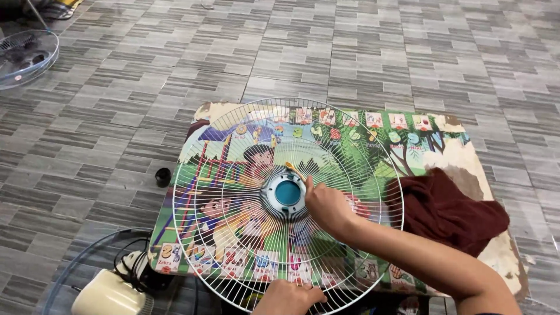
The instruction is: The person cleans a disassembled electric fan cage using a cloth and a small brush.
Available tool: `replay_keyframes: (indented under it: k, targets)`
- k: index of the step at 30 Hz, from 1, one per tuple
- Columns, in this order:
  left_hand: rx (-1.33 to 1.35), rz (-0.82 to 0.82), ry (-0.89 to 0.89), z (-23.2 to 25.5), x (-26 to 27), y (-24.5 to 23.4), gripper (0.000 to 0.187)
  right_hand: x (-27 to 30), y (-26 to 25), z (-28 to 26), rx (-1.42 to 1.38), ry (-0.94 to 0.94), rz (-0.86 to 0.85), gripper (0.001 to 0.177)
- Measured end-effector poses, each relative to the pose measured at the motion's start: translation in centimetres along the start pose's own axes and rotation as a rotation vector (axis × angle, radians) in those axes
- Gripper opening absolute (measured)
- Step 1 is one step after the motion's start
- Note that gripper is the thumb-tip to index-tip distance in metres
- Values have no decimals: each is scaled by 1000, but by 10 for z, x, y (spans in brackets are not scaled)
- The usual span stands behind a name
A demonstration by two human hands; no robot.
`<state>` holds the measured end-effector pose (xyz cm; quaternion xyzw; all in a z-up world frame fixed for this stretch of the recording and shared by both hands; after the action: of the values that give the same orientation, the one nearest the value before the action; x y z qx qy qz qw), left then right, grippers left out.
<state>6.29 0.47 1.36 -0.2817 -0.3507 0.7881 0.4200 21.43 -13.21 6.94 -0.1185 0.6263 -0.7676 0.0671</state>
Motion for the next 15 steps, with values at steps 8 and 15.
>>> replay_keyframes:
  k: [8,15]
  targets:
    - [-21,10,-40,13,-3,-22,18,3,-5,-3,60,-13,-58,63]
    - [-50,-47,-61,0,4,-3,21,0,5,2,70,-13,-16,59]
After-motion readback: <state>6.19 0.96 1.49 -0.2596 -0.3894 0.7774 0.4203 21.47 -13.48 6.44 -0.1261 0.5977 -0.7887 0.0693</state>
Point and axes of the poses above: each hand's wrist, its own x-axis away from the middle knuckle, its own y-axis out of the palm, z = x × y, the point moved 6 cm from there along -x, towards the middle knuckle, and after that the axes turned 7 degrees about z, right-handed, at the moved point
